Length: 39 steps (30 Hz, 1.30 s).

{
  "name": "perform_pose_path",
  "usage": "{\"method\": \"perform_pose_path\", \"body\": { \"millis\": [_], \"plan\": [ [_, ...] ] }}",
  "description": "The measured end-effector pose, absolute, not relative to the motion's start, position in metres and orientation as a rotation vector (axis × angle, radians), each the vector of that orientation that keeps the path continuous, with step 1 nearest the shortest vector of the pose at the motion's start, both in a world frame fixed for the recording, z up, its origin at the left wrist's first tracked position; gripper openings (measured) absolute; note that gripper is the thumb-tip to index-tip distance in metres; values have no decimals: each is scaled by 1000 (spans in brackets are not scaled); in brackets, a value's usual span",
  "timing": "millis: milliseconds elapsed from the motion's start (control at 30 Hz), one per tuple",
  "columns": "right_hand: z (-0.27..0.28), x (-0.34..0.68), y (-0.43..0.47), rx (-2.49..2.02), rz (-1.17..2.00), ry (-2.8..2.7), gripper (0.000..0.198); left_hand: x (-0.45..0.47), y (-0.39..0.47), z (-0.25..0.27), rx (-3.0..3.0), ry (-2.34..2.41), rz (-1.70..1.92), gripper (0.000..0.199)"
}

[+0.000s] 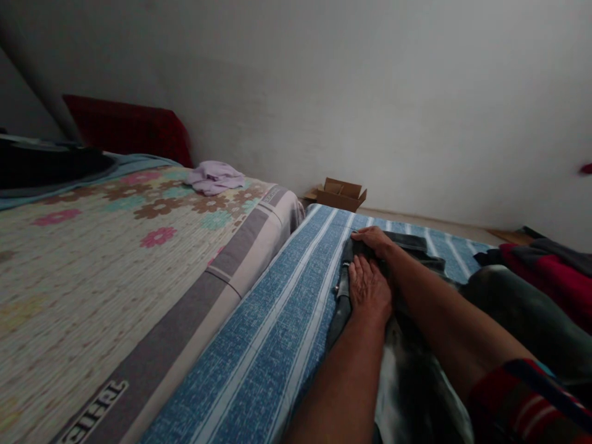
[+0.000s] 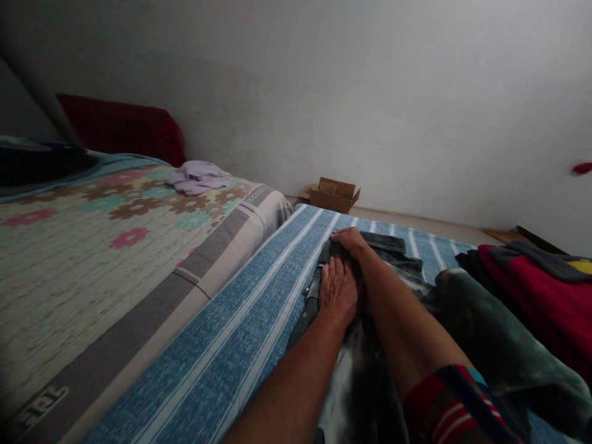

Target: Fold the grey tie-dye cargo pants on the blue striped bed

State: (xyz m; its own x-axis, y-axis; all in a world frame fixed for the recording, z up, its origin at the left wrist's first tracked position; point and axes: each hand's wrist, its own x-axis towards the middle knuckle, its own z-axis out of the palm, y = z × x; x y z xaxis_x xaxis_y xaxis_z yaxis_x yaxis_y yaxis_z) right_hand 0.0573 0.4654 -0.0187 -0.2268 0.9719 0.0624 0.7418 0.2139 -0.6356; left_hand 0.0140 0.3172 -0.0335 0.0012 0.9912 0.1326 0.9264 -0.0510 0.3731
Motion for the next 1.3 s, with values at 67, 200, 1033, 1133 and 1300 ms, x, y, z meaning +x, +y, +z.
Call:
{"method": "perform_pose_path", "body": {
  "millis": [67, 200, 1033, 1133, 1300],
  "plan": [
    [-21, 55, 469, -1605, 617, -2075, 19, 14, 318, -35, 2091, 2057, 518, 55],
    [-24, 48, 471, -1667, 431, -2098, 19, 13, 322, -39, 2108, 2092, 494, 54],
    [-8, 91, 427, -1907, 103, -2298, 32, 7, 332, -13, 2101, 2205, 384, 47],
    [-8, 90, 423, -1867, 59, -2293, 33, 0, 351, -6, 2120, 2248, 391, 41],
    [-10, 85, 420, -1859, 21, -2287, 32, -9, 376, -18, 2226, 2225, 325, 50]
  ]
}}
